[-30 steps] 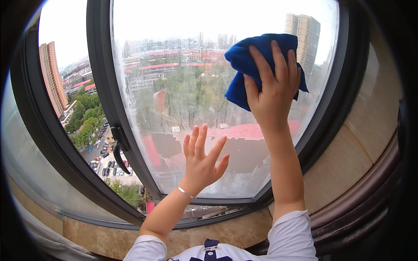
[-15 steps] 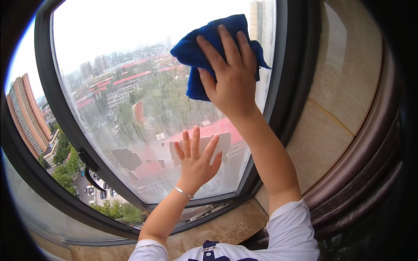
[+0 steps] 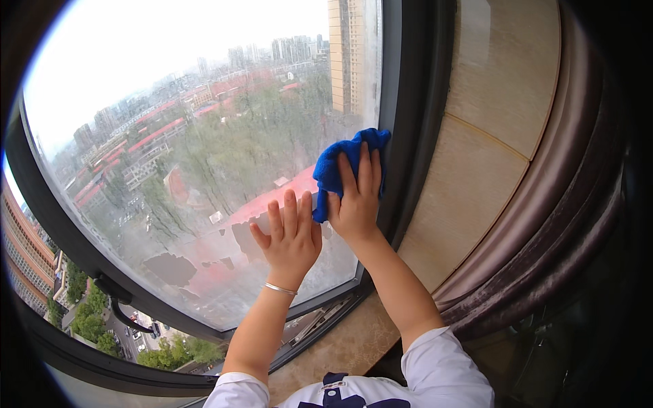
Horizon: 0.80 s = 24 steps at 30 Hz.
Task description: The person wipes a large curved window and the adjacent window sill using a blue cloth. They then move to a bathroom and wipe the glass shower door and surrounding tiled surfaces with the same cloth.
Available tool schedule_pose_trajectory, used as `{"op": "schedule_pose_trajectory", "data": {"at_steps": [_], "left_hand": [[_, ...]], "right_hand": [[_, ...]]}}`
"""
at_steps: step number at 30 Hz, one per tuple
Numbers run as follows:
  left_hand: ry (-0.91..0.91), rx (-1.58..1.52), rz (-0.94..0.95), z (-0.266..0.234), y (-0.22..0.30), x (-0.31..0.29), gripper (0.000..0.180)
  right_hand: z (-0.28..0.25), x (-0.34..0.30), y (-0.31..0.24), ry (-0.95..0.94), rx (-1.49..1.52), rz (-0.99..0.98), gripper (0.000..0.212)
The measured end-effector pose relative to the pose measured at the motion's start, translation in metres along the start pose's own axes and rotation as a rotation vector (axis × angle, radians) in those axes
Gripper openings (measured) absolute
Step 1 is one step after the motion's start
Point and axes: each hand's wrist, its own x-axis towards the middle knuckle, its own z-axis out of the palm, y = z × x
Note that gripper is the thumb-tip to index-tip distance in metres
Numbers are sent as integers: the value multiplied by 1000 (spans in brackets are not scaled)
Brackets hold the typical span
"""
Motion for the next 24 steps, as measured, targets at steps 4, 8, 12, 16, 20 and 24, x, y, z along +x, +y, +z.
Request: {"op": "schedule_pose_trajectory", "data": {"at_steps": [4,8,12,16,20,24], "left_hand": [[24,-9,12,1,1,0,52],[2,-15,5,0,-1,-2,50],[-34,-6,18,1,-4,-16,50],[-92,6,-1,-3,-9,-31,50],[-126,-150,-91,-7,2,-52,53],[-98,-453,-175,-7,18,-76,60]], "right_hand": [[20,-106,15,-81,-11,47,48],[33,-216,27,-185,29,30,45],[21,-241,36,-327,82,-9,48],[8,-104,10,-217,163,-22,59],[-9,-10,-2,-136,161,-78,61],[-8,-76,7,-243,163,-57,64]]}}
